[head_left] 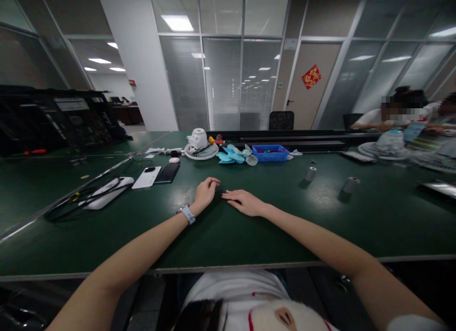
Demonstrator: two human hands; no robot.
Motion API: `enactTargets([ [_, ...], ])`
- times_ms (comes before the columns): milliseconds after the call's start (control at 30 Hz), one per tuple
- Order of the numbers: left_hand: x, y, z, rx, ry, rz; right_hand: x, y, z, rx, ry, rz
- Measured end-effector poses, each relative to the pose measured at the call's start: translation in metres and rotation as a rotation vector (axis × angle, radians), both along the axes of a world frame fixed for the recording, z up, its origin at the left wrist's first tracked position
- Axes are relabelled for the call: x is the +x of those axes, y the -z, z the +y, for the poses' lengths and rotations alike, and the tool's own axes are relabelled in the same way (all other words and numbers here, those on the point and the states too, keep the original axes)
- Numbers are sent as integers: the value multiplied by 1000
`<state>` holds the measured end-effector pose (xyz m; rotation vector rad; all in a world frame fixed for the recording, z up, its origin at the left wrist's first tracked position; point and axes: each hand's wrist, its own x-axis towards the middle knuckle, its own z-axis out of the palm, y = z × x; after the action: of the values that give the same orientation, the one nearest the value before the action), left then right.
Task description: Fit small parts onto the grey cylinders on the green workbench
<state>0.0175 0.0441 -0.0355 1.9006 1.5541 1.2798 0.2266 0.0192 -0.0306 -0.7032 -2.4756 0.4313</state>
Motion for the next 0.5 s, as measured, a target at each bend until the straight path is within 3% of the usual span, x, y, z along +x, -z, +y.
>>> enactTargets([
  [133, 0, -2, -2, -1, 3, 10, 9, -2, 2, 79, 146, 24],
  [233, 0, -5, -5, -13, -6, 13, 31, -9, 11, 172, 300, 80],
  [500, 1, -7, -8, -13, 11, 12, 165, -27, 58, 521, 943, 137],
])
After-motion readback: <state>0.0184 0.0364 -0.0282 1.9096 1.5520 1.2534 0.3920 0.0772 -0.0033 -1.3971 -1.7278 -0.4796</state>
